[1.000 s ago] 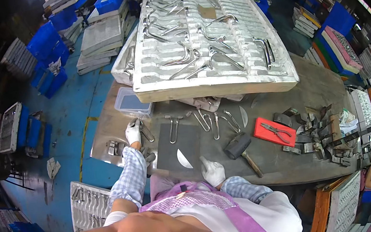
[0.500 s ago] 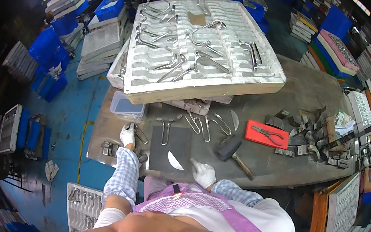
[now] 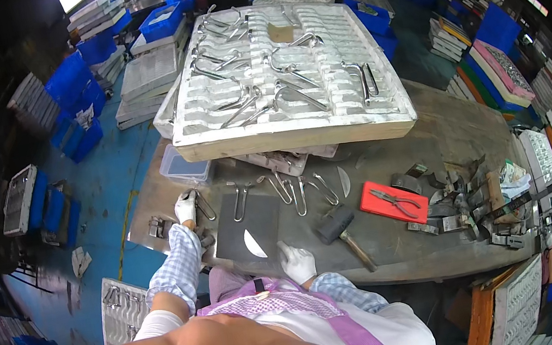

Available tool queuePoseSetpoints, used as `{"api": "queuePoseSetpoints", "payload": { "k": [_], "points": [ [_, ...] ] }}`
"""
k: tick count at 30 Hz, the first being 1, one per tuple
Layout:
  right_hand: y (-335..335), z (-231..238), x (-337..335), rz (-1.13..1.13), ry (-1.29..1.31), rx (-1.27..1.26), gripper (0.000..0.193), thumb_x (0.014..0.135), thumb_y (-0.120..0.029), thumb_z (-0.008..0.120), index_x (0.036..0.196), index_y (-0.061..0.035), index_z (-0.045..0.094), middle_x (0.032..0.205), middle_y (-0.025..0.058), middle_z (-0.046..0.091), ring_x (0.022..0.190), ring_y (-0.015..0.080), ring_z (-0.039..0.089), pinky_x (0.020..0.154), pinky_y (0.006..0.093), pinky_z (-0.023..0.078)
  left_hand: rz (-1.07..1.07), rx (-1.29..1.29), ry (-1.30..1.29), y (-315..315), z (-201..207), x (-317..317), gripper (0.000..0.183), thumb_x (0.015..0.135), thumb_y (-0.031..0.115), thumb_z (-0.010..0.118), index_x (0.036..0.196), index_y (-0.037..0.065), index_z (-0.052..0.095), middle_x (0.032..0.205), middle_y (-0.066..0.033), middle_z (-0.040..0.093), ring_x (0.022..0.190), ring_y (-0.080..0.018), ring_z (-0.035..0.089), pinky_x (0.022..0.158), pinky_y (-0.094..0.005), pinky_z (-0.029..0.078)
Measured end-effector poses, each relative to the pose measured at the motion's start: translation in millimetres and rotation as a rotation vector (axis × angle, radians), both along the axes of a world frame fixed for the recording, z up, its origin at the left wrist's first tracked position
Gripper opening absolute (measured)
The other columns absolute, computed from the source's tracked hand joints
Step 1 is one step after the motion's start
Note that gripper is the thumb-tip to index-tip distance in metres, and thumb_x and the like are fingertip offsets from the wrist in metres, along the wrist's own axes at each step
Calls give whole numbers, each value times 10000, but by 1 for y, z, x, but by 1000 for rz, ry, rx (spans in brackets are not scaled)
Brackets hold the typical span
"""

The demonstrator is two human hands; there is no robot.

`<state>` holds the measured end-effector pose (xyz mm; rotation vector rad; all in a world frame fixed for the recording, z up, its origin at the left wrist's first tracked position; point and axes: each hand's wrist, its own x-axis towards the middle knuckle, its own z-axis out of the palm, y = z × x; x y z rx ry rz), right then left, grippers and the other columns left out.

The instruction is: Manually fitting and hammering metal components into a fixture.

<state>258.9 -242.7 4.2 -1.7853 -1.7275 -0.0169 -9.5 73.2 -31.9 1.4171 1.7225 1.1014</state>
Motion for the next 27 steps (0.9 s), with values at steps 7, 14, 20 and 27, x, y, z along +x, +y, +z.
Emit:
{"api": "queuePoseSetpoints", "payload": {
  "k": [7, 14, 20, 27],
  "points": [
    [0, -4, -1, -2, 17, 25, 282, 804, -134, 669, 1086, -140, 673, 741, 70, 686, 641, 260, 662, 624, 403, 533, -23, 1, 2, -3, 3, 0, 319, 883, 307, 695, 1085, 62, 726, 978, -111, 737, 848, -209, 676, 787, -314, 508],
    [4, -7, -2, 27, 44, -26, 342, 785, -145, 666, 1126, -128, 656, 712, 89, 665, 630, 274, 655, 616, 419, 526, 8, -33, -103, 2, -4, -13, 287, 881, 259, 703, 1087, 61, 727, 947, -83, 734, 815, -173, 654, 758, -291, 503],
    [6, -26, 12, 23, 107, -25, 300, 790, -152, 676, 1089, -130, 680, 639, 98, 648, 567, 280, 641, 570, 418, 519, -5, -44, -64, 0, -1, 9, 281, 884, 254, 694, 1075, 49, 722, 965, -95, 732, 848, -189, 657, 787, -300, 500],
    [23, 9, 16, 34, 193, -413, 312, 800, -213, 684, 1111, -183, 675, 664, 127, 655, 540, 273, 639, 526, 415, 507, 40, 11, 54, 1, 1, 5, 213, 879, 191, 701, 1048, 65, 728, 971, -101, 729, 884, -211, 680, 815, -308, 511]
  ]
}}
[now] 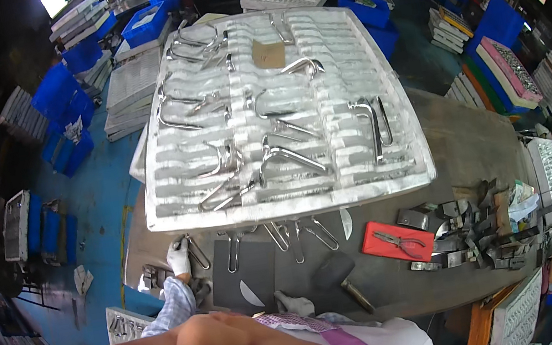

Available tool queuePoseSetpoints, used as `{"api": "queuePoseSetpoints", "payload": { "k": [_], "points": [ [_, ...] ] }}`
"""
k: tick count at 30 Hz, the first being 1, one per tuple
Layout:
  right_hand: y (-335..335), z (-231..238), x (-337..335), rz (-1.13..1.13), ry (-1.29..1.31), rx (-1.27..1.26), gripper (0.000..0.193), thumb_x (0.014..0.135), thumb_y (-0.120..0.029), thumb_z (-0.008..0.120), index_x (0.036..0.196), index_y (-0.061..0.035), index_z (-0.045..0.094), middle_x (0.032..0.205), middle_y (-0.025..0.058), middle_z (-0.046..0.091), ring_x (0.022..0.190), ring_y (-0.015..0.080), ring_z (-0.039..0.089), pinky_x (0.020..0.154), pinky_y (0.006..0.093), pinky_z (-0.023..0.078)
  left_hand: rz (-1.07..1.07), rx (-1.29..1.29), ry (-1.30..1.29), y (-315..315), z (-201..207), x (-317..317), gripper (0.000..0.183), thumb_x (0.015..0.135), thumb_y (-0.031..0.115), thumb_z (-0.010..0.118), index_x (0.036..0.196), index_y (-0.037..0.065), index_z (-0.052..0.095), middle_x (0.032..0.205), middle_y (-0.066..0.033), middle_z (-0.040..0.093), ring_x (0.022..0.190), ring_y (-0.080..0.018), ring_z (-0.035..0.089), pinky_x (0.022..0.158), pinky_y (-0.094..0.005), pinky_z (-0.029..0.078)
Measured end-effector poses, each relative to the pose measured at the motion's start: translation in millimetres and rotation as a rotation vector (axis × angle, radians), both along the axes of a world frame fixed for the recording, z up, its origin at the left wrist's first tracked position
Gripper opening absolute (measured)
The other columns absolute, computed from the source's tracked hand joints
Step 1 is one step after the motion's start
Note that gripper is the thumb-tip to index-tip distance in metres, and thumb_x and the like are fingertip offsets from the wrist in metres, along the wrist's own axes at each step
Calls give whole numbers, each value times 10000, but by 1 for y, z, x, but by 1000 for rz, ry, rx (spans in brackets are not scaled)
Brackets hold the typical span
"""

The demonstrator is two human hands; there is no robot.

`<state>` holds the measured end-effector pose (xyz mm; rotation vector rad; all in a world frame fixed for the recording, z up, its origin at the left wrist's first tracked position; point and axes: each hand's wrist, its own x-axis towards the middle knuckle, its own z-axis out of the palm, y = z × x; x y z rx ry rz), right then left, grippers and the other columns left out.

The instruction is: Manually fitting and hammering metal components into a fixture.

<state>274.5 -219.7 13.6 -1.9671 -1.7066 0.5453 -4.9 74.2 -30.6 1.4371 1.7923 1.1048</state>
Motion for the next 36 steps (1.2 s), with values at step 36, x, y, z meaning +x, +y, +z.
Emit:
{"api": "queuePoseSetpoints", "payload": {
  "k": [36],
  "points": [
    [-16, 43, -123, 101, 1156, -438, 557, 891, -263, 721, 1329, 20, 525, 764, -8, 596, 606, 50, 509, 529, 217, 394, -424, 89, 251, -238, 110, 23, 243, 871, 217, 702, 1097, 131, 723, 971, -114, 725, 886, -275, 701, 788, -343, 541]
  ]
}}
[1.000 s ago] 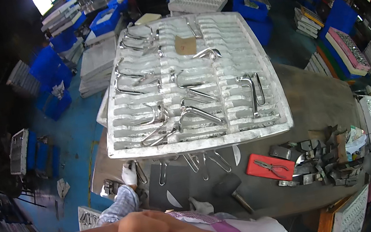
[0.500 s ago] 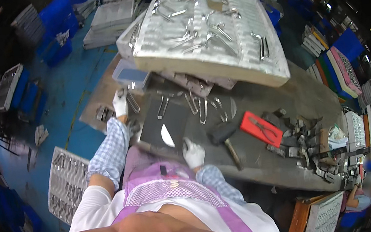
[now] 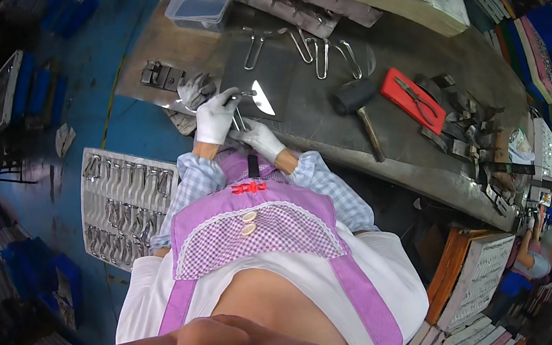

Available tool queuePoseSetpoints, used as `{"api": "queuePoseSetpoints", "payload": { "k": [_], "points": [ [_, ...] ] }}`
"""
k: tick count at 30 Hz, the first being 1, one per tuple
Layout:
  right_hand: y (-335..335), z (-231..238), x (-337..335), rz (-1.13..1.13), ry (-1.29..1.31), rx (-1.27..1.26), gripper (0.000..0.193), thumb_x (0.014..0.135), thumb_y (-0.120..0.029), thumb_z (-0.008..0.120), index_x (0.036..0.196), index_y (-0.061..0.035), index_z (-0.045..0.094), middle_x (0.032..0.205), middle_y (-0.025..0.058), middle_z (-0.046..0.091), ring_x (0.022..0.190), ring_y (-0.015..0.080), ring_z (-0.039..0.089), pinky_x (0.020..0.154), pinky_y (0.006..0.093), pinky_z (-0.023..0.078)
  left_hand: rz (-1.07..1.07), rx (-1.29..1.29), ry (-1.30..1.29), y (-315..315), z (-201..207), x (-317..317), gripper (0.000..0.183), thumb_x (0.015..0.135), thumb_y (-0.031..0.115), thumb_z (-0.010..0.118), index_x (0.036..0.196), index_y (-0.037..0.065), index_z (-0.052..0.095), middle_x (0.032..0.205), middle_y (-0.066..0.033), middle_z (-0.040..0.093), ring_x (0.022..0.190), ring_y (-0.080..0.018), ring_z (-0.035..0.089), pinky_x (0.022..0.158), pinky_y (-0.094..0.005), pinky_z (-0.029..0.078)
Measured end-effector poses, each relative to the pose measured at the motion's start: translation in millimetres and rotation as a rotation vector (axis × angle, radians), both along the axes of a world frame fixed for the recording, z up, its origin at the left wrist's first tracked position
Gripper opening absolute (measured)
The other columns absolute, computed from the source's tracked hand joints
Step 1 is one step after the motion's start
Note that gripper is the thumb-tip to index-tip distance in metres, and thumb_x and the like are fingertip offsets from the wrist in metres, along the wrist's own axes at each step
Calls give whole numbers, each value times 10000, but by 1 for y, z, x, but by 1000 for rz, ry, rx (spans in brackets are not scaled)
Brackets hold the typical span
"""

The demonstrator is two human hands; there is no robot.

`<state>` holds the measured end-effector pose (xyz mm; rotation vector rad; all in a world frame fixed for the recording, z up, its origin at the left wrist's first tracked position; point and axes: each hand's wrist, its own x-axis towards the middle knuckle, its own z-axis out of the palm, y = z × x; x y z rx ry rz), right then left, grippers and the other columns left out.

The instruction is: Manually fitting and hammering metal components into a fixture.

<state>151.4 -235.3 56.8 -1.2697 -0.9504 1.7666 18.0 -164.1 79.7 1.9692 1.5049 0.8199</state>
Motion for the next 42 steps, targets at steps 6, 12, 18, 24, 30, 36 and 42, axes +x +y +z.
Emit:
{"api": "queuePoseSetpoints", "payload": {
  "k": [6, 12, 18, 24, 30, 36, 42],
  "points": [
    [-4, 20, 10, -26, -77, -49, 451, 867, -203, 689, 1264, -14, 588, 666, -35, 529, 505, 46, 442, 442, 212, 338, 33, -377, -257, -18, 15, -22, 431, 925, 291, 677, 1245, 8, 614, 1054, -133, 715, 924, -174, 690, 801, -306, 538],
    [27, 31, 24, 511, -951, 451, 480, 852, -363, 698, 1189, -26, 637, 777, 117, 699, 691, 280, 666, 693, 402, 538, 197, -733, -927, -21, -53, -21, 273, 978, 274, 616, 1101, 32, 650, 918, -67, 703, 747, -111, 639, 633, -229, 490],
    [69, -32, 37, 63, -1704, 641, 526, 744, -421, 756, 1203, -197, 631, 1030, 86, 603, 917, 275, 607, 719, 410, 483, 134, -646, -601, -5, -35, -30, 264, 905, 236, 688, 1048, 17, 648, 857, -63, 702, 687, -119, 635, 618, -252, 474],
    [65, -26, 41, -14, -1294, 329, 579, 766, -261, 737, 1312, -180, 560, 1030, 188, 649, 943, 336, 667, 792, 458, 528, -33, -636, -305, -10, -23, -24, 455, 796, 384, 795, 982, -4, 647, 838, -75, 667, 793, -133, 622, 713, -287, 499],
    [33, -24, 34, 142, -1252, 242, 531, 822, -296, 688, 1311, -130, 564, 929, 196, 707, 883, 360, 690, 780, 471, 545, -20, -750, -974, -21, -36, -15, 456, 931, 426, 658, 1103, 5, 633, 844, -23, 607, 733, -92, 553, 676, -254, 462],
    [15, 30, 19, -354, -194, 256, 514, 847, -124, 684, 1336, -30, 558, 851, 146, 717, 825, 170, 703, 743, 299, 549, 221, -687, -1127, -25, -29, 0, 269, 972, 257, 582, 959, 7, 682, 757, 6, 618, 591, -53, 500, 546, -230, 413],
    [12, 62, 6, -174, -502, 297, 510, 847, -27, 635, 1349, -15, 550, 787, 67, 694, 657, 90, 631, 603, 262, 518, 202, -619, -1054, -32, -41, -1, 216, 961, 164, 572, 973, -8, 702, 737, 19, 588, 597, -52, 479, 545, -223, 393]
  ]
}}
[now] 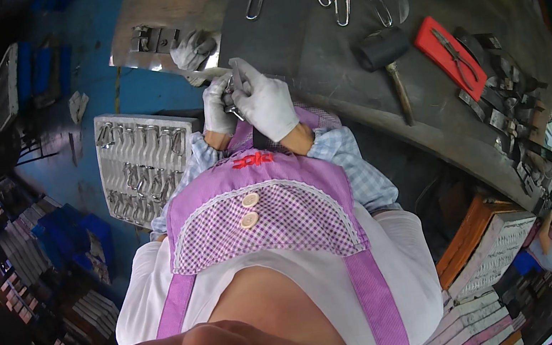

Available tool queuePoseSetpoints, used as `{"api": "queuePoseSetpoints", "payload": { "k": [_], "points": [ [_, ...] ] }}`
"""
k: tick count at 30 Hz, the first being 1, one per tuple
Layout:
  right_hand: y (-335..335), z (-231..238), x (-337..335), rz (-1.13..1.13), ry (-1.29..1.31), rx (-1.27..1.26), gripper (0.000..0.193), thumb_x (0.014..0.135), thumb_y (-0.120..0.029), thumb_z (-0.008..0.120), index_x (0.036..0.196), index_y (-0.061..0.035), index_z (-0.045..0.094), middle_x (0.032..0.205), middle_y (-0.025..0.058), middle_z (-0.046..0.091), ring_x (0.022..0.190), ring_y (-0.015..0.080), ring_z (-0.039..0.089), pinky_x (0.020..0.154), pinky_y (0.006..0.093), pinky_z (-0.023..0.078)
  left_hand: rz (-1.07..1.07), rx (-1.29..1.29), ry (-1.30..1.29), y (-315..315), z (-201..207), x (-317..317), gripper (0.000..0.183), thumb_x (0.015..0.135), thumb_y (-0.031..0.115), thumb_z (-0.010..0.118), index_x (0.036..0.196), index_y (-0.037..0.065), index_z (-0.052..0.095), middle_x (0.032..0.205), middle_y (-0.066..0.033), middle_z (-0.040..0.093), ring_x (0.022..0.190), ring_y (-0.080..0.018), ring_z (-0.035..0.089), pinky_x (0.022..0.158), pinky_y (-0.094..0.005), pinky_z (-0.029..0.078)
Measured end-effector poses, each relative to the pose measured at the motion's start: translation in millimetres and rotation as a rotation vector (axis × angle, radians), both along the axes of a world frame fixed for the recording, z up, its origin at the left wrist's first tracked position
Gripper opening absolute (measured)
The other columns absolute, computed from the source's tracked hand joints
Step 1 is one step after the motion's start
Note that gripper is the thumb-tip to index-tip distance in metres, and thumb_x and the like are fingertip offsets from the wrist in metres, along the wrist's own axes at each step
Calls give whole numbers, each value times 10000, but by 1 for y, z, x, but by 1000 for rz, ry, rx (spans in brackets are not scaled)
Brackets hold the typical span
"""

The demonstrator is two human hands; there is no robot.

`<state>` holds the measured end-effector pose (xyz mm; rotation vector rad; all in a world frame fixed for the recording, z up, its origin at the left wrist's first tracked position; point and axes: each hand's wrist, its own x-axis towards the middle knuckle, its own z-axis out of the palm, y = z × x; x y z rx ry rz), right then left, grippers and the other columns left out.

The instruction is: Manually fitting and hammering metal components into a fixture.

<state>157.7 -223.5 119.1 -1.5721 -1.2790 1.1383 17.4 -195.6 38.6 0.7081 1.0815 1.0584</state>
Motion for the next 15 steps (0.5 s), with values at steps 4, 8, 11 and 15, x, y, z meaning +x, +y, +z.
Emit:
{"api": "queuePoseSetpoints", "payload": {
  "k": [4, 8, 11, 15],
  "points": [
    [28, -47, 32, -237, -65, 2, 432, 852, -215, 637, 1272, -124, 587, 776, 159, 703, 723, 360, 696, 648, 445, 542, -23, -143, 11, 26, 41, 16, 315, 958, 308, 608, 913, 4, 679, 667, -27, 596, 503, -120, 539, 505, -273, 487],
    [15, -82, 86, -76, -488, 25, 526, 873, -242, 657, 1362, -103, 522, 1035, 146, 689, 976, 335, 656, 858, 425, 511, -116, -304, 124, 61, 12, 8, 372, 915, 404, 630, 933, 36, 684, 672, -32, 601, 564, -140, 561, 547, -299, 471],
    [-20, -55, 138, -504, -576, 371, 393, 901, -180, 643, 1278, -73, 616, 1129, 150, 670, 1039, 321, 638, 927, 396, 492, -163, 498, 1029, 44, -27, -14, 319, 888, 334, 686, 971, 27, 671, 688, -56, 638, 533, -128, 580, 499, -298, 452],
    [-67, -118, 205, -678, -1244, 191, 405, 876, -348, 655, 1220, -136, 644, 1091, 144, 658, 947, 352, 624, 821, 481, 484, -208, -28, 447, 31, -2, -10, 281, 916, 279, 628, 1020, 20, 657, 626, -61, 620, 394, -147, 526, 359, -262, 356]
  ]
}}
